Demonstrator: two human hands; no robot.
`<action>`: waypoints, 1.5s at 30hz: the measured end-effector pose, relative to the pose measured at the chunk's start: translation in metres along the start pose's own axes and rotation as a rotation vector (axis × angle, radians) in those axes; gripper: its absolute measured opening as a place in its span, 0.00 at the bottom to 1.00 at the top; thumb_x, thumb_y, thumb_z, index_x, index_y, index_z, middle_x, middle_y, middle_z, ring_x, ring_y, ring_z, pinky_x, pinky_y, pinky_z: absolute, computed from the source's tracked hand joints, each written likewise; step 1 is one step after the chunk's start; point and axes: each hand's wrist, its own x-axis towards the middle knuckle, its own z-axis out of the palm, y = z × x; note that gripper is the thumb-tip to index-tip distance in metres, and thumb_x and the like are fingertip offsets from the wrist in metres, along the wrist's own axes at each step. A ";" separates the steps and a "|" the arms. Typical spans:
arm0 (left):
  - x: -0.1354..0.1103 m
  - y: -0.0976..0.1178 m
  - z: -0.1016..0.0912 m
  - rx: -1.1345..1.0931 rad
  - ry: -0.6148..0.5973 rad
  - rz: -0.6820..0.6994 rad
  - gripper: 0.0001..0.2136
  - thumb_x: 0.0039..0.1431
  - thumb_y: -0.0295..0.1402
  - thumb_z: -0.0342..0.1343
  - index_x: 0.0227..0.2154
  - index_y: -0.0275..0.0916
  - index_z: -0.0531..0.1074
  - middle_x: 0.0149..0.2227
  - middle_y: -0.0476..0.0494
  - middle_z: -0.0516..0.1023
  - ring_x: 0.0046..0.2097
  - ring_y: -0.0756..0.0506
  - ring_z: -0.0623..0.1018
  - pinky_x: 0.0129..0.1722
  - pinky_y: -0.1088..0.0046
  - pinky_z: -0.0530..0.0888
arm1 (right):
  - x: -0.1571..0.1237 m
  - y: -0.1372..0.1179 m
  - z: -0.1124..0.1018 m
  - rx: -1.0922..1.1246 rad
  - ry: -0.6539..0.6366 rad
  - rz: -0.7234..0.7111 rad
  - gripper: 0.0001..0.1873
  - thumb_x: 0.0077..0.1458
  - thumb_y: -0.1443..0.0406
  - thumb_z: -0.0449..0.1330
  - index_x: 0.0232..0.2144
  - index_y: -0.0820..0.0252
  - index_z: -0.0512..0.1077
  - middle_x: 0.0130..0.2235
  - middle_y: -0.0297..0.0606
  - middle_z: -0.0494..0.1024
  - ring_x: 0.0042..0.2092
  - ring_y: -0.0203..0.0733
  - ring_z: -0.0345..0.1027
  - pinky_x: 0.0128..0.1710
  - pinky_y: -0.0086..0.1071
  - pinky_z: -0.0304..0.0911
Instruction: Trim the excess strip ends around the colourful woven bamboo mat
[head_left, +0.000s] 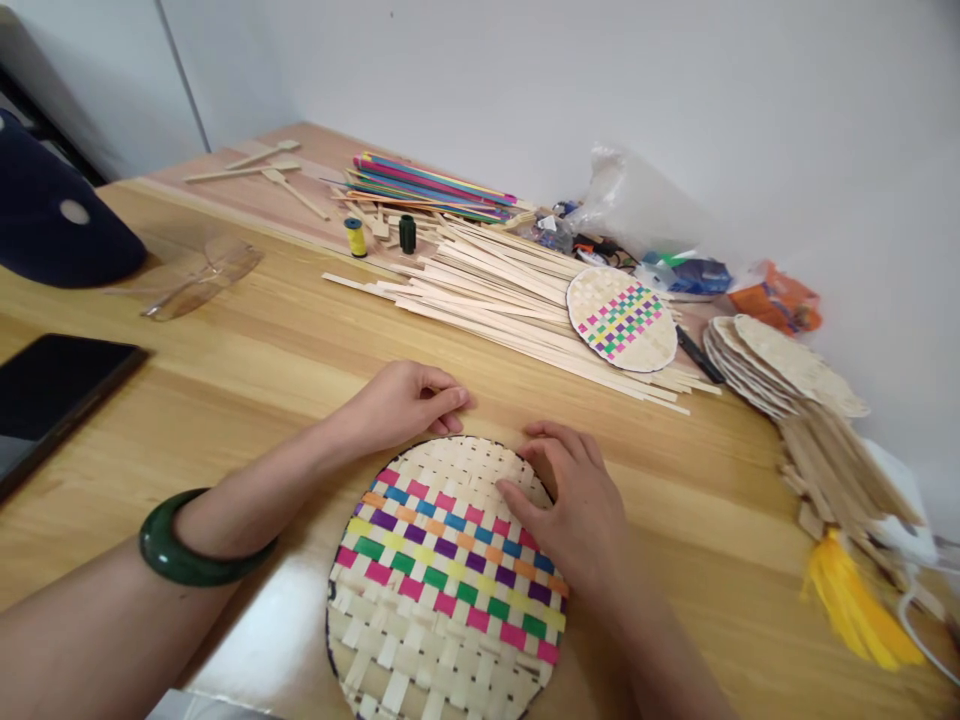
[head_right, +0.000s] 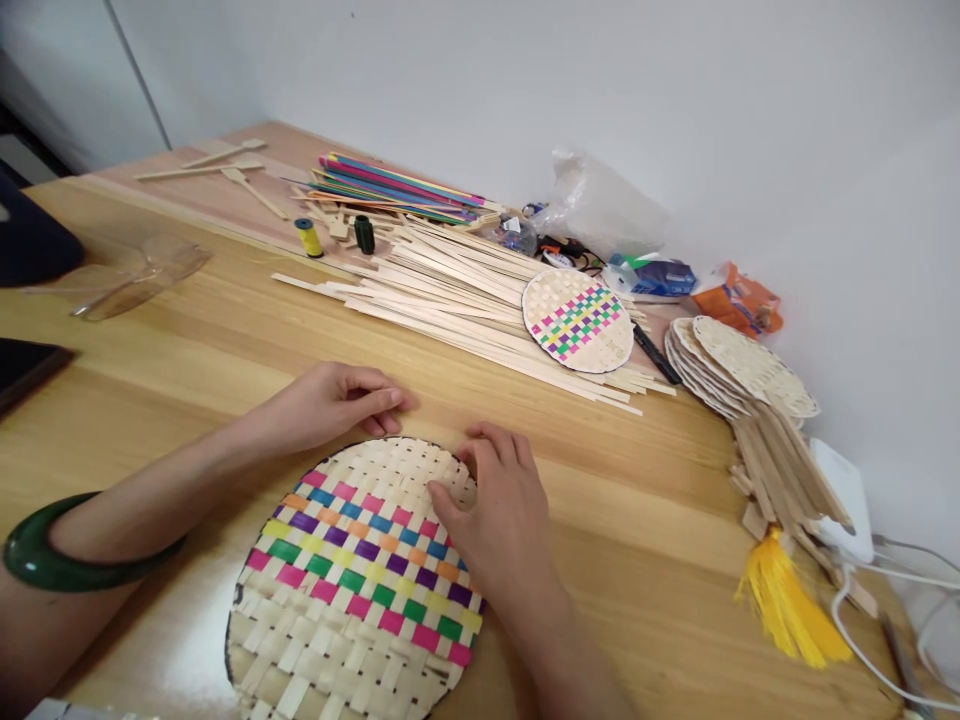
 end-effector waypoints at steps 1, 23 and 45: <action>0.000 0.000 0.000 0.001 0.000 0.002 0.09 0.58 0.34 0.57 0.30 0.37 0.81 0.24 0.46 0.83 0.28 0.47 0.80 0.30 0.73 0.77 | 0.000 -0.001 -0.002 0.041 -0.005 0.025 0.07 0.49 0.63 0.65 0.33 0.55 0.72 0.49 0.43 0.77 0.53 0.54 0.67 0.49 0.47 0.67; -0.009 0.002 -0.010 -0.071 -0.397 -0.050 0.15 0.50 0.47 0.65 0.22 0.39 0.79 0.19 0.54 0.71 0.22 0.54 0.63 0.20 0.80 0.59 | 0.005 -0.011 -0.022 1.069 -0.253 0.578 0.17 0.45 0.53 0.71 0.34 0.56 0.77 0.32 0.32 0.78 0.32 0.35 0.68 0.32 0.28 0.64; -0.012 0.001 -0.001 -0.030 -0.449 -0.056 0.17 0.48 0.48 0.66 0.20 0.38 0.76 0.18 0.54 0.67 0.21 0.54 0.61 0.18 0.79 0.58 | 0.001 -0.011 -0.012 0.866 -0.474 0.374 0.19 0.56 0.54 0.60 0.21 0.58 0.62 0.23 0.26 0.56 0.25 0.31 0.46 0.23 0.28 0.43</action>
